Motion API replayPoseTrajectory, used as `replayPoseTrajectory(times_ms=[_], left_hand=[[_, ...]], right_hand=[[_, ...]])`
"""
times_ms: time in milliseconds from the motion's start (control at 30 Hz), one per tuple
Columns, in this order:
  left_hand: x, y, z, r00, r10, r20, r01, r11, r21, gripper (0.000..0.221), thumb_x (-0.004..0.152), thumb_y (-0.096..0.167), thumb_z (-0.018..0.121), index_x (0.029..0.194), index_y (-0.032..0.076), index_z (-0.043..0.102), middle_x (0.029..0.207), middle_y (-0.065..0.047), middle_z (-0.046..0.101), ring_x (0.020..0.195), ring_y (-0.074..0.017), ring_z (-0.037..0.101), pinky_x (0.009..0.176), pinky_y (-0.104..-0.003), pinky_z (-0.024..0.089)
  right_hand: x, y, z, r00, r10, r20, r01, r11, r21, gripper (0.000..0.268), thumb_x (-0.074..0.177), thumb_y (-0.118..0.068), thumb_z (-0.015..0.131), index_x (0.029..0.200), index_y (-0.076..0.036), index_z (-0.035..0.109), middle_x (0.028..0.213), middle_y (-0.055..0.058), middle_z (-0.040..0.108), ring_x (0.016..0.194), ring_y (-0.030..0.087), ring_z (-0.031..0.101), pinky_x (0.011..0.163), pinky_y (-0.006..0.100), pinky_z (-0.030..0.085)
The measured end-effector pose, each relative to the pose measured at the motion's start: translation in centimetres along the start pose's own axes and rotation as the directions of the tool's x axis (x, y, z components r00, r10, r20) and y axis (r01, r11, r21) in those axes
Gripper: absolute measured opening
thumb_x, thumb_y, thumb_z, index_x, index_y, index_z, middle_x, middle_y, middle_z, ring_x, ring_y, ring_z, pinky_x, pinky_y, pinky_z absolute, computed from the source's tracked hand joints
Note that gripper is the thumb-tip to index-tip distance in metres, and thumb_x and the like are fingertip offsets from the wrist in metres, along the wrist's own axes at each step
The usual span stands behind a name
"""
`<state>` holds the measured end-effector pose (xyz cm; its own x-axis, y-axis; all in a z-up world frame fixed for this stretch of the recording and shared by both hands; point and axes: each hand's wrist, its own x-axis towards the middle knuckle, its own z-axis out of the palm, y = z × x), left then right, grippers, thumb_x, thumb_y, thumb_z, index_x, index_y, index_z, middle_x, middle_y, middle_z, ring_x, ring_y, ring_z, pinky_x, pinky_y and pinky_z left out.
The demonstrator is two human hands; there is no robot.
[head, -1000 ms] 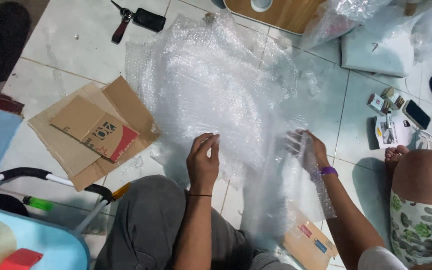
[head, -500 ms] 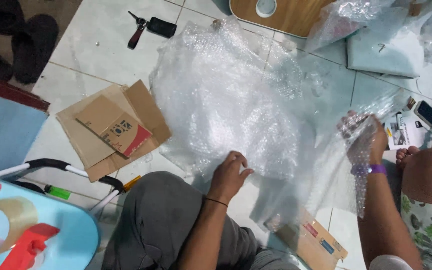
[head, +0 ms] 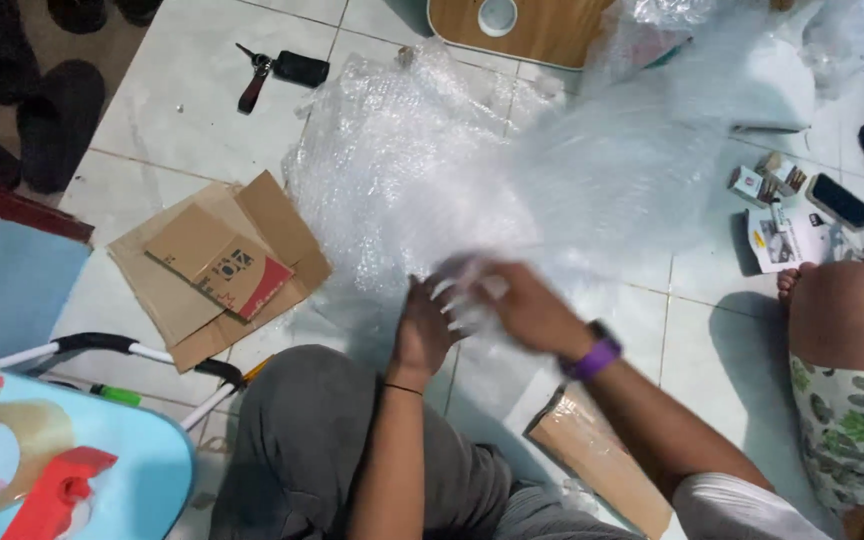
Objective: A person prepares a package by folding cardboard, sealing it with adhesive tape, and wrapping it in protective bubble wrap.
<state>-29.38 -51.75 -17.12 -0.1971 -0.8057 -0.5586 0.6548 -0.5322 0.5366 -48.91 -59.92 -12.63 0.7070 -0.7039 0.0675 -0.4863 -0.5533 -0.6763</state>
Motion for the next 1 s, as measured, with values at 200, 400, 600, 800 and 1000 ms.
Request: replayPoseTrajectory(times_ms=[200,400,600,800,1000], left_hand=[[-1.0,-1.3,-3.4,0.886,0.401,0.235,-0.235,0.822,-0.519,0.072,0.11,0.052,0.032,0.16,0.0,0.033,0.123,-0.018,0.067,0.107,-0.0255,0.065,0.097,-0.04,0.052],[-2.0,-2.1,-3.2,0.885,0.345,0.314,-0.083,0.778,-0.623,0.08,0.106,0.064,0.034,0.164,0.008,0.03,0.134,-0.021,0.061,0.118,-0.0352,0.061,0.094,-0.057,0.052],[-2.4,-1.9,-3.0,0.866,0.284,0.411,0.086,0.726,-0.682,0.088,0.102,0.076,0.035,0.167,0.016,0.027,0.146,-0.024,0.054,0.128,-0.045,0.056,0.092,-0.073,0.053],[-4.9,-1.8,-2.1,0.913,0.211,0.349,0.025,0.825,-0.564,0.093,0.09,0.077,0.052,0.162,0.02,0.035,0.16,-0.017,0.042,0.135,-0.0476,0.05,0.103,-0.07,0.049],[-10.1,-2.2,1.2,0.801,0.535,0.27,-0.525,0.843,-0.117,0.112,0.083,0.082,0.059,0.167,0.028,0.01,0.174,-0.013,0.011,0.152,-0.0432,0.03,0.114,-0.066,0.041]], right_hand=[[1.3,-14.6,-0.7,0.958,0.028,0.284,-0.091,0.973,0.213,0.052,0.099,-0.046,0.055,0.137,-0.012,0.062,0.133,0.018,0.068,0.123,0.046,0.061,0.107,0.082,0.022],[-0.5,-14.9,-2.1,0.986,-0.018,0.166,-0.056,0.903,0.426,0.046,0.107,-0.031,0.035,0.126,-0.002,0.067,0.129,0.025,0.068,0.123,0.049,0.061,0.105,0.065,0.043],[-2.5,-13.2,0.2,0.996,0.073,-0.044,-0.072,0.997,0.018,0.052,0.097,-0.032,0.064,0.141,-0.009,0.048,0.122,0.018,0.059,0.113,0.041,0.059,0.092,0.055,0.049],[-2.8,-14.5,0.0,0.963,0.259,-0.079,-0.258,0.966,0.026,0.091,0.088,-0.036,0.079,0.157,-0.013,0.025,0.161,0.031,0.02,0.143,0.054,0.034,0.112,0.069,0.028],[-2.8,-15.7,0.4,0.961,0.209,-0.182,-0.166,0.96,0.226,0.093,0.086,-0.03,0.082,0.157,-0.012,0.025,0.166,0.034,0.005,0.145,0.061,0.028,0.112,0.074,0.028]])
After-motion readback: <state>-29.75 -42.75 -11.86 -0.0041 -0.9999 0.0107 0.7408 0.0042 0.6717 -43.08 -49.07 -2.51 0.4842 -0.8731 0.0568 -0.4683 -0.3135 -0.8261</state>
